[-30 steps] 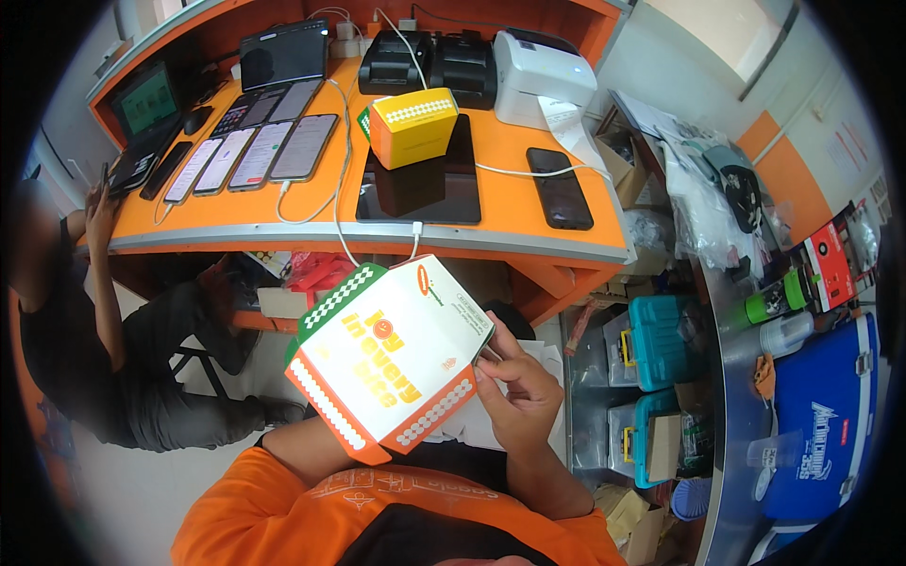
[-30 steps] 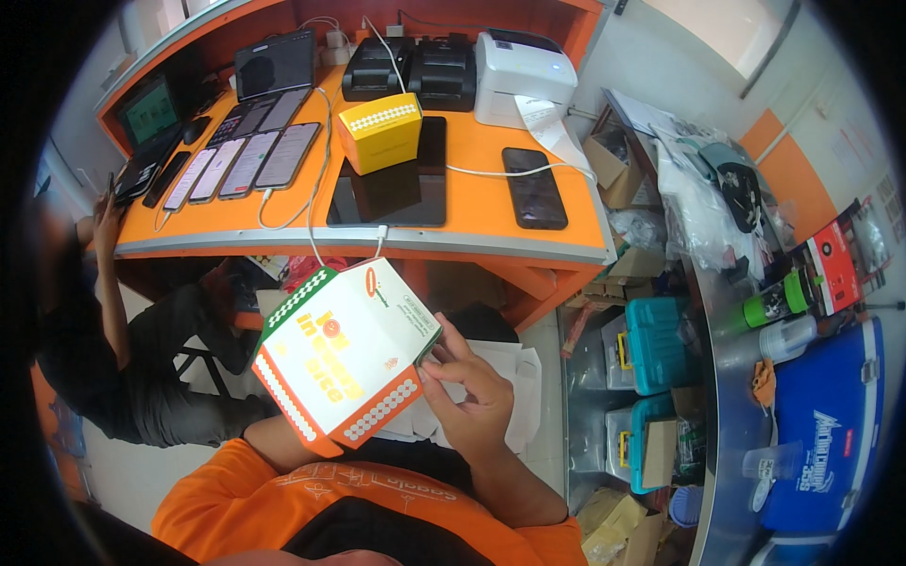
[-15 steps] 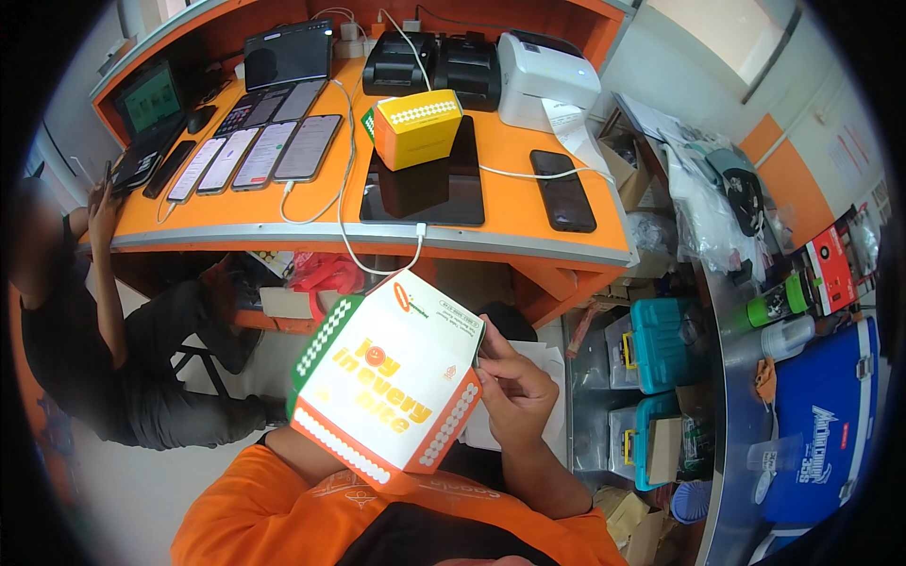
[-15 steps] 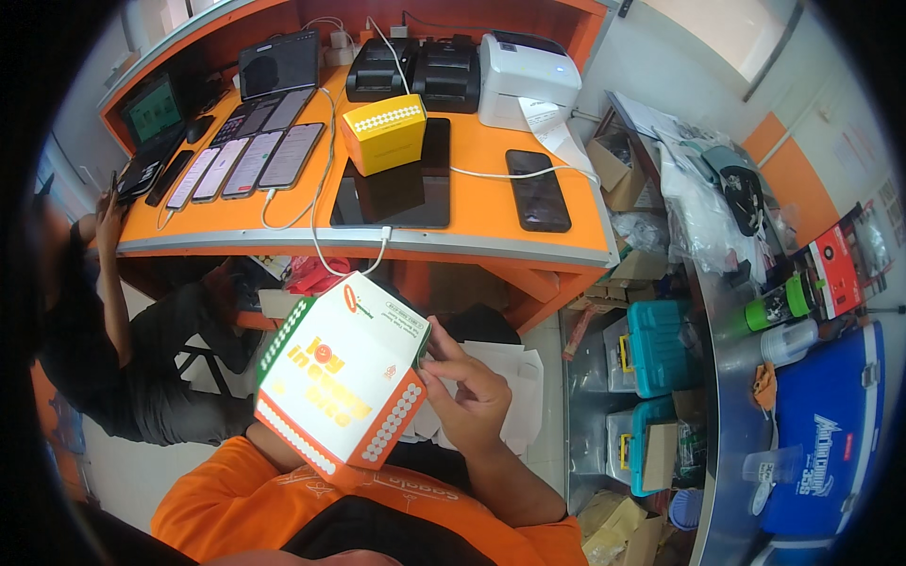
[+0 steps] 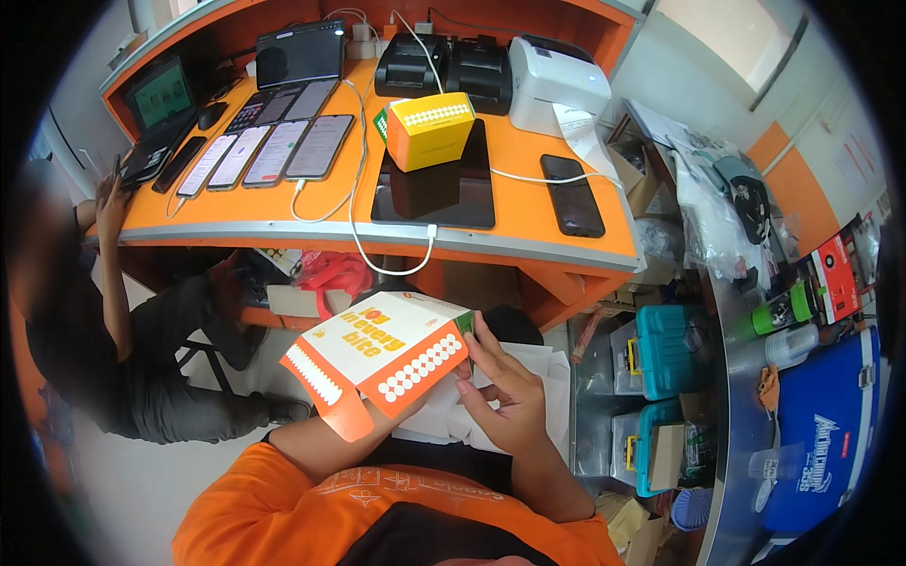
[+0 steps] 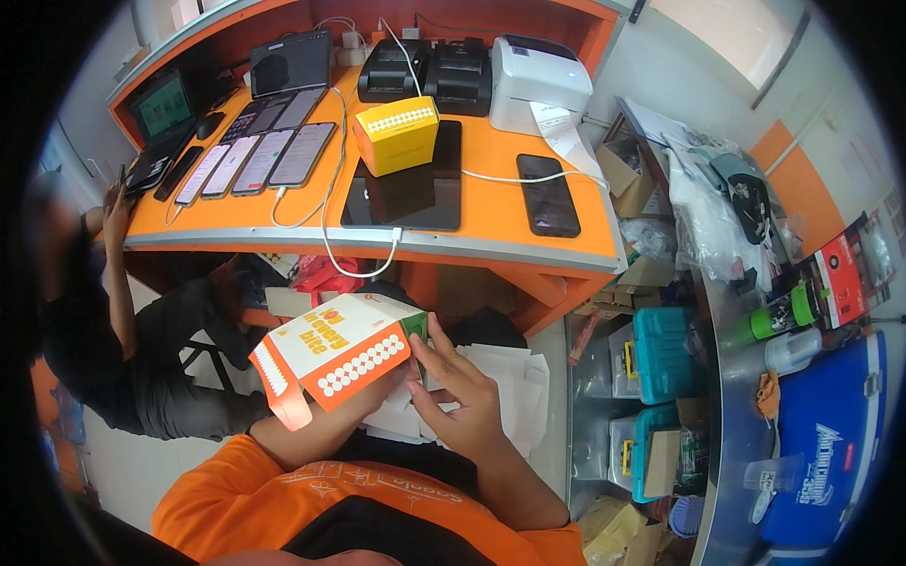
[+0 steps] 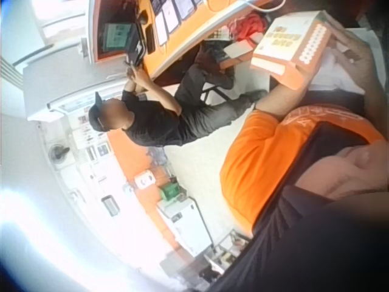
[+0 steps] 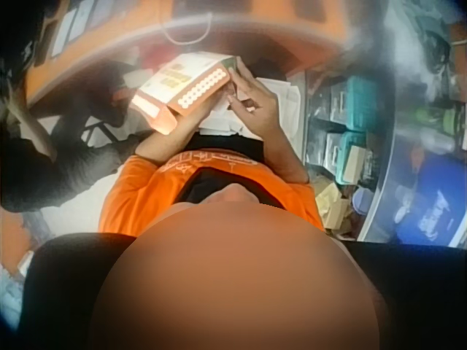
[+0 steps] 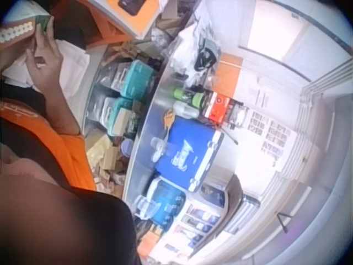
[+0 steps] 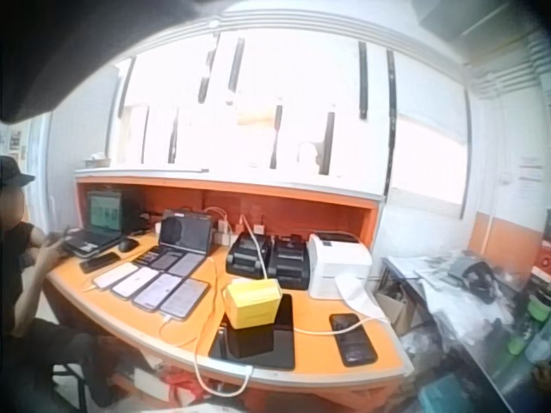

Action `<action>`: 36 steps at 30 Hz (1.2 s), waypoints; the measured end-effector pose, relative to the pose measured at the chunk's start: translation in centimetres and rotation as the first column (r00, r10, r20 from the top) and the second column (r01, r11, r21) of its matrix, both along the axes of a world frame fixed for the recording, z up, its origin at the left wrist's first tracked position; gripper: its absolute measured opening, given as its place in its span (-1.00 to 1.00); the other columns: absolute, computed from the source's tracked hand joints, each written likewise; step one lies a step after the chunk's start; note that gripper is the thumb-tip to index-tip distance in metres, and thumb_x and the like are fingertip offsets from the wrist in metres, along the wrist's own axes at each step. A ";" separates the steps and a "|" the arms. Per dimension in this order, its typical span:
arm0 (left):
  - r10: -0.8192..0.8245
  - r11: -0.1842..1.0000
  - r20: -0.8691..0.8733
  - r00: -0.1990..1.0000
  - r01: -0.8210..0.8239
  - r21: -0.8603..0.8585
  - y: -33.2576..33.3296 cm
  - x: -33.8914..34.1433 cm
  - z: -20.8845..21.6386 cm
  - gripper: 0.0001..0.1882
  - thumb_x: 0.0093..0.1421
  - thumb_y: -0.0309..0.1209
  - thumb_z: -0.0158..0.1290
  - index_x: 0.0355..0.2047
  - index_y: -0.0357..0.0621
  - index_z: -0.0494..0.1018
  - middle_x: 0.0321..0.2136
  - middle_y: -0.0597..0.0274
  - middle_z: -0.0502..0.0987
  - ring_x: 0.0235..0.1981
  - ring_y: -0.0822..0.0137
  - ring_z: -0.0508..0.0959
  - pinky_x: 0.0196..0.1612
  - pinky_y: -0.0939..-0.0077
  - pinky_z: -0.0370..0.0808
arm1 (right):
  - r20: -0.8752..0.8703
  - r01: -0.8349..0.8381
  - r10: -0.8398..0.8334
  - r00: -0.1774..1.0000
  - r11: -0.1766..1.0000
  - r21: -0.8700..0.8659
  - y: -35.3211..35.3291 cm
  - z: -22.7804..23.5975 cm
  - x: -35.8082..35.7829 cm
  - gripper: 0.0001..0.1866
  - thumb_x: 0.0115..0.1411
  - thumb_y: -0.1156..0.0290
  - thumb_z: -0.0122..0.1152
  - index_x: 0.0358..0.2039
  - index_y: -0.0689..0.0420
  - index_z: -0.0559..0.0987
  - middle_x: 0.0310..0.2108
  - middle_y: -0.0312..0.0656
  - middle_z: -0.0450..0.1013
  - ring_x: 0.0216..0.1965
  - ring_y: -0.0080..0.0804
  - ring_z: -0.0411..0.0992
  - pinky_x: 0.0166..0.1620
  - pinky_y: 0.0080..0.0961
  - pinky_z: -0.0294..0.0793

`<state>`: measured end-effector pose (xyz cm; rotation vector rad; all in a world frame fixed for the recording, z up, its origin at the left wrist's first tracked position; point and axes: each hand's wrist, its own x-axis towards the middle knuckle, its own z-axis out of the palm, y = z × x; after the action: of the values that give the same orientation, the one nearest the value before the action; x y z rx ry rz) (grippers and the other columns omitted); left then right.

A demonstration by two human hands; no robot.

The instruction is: The person assembles a flat-packed cardboard box by folding and tucking its flaps into place. They handle the box with both hands, aligning edges and securing tabs to form a finished rectangular container.

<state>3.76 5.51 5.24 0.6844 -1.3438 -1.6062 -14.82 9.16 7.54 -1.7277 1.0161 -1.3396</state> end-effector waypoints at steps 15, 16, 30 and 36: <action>0.291 0.832 0.579 0.762 0.098 -0.546 0.0 -0.6 3.6 -0.50 0.16 -0.41 0.32 0.11 -0.11 0.49 0.06 0.05 0.58 0.09 0.06 0.61 0.07 0.27 0.55 | 0.494 -0.029 -0.203 0.845 0.906 0.421 -0.4 -2.3 -0.8 -0.82 0.36 0.67 0.14 -0.27 0.21 0.31 0.17 0.14 0.45 0.02 -0.40 0.54 -0.03 -0.35 0.75; 0.384 0.739 0.557 0.736 0.116 -0.663 -0.2 -0.6 3.4 -0.49 0.22 -0.36 0.28 0.16 -0.10 0.46 0.11 0.04 0.55 0.11 0.08 0.61 0.05 0.29 0.57 | 0.485 -0.009 -0.179 0.856 0.932 0.361 -0.4 -2.4 -0.8 -0.82 0.35 0.68 0.15 -0.27 0.21 0.31 0.18 0.16 0.44 0.02 -0.40 0.54 0.01 -0.35 0.73; -0.169 0.985 0.157 0.973 0.171 0.003 1.1 0.8 1.4 -0.51 0.33 -0.25 0.20 0.22 -0.10 0.41 0.12 0.05 0.53 0.09 0.15 0.61 0.01 0.36 0.60 | 0.345 0.138 -0.144 0.928 0.990 0.041 0.1 -1.5 -0.7 -0.78 0.23 0.80 0.20 -0.18 0.30 0.42 0.16 0.26 0.46 0.24 -0.11 0.46 0.20 -0.31 0.60; -0.108 0.993 0.190 0.976 0.116 -0.033 0.7 0.5 1.1 -0.52 0.36 -0.22 0.17 0.22 -0.10 0.41 0.10 0.06 0.54 0.07 0.18 0.61 -0.01 0.38 0.60 | 0.290 0.139 -0.133 0.948 0.990 0.002 0.0 -1.1 -0.4 -0.77 0.19 0.81 0.26 -0.18 0.33 0.48 0.04 0.05 0.45 0.20 -0.09 0.50 0.21 -0.33 0.63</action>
<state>4.22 6.22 6.33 0.7610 -1.5753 -1.6274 -15.19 9.16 6.42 -1.4404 0.9695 -1.6392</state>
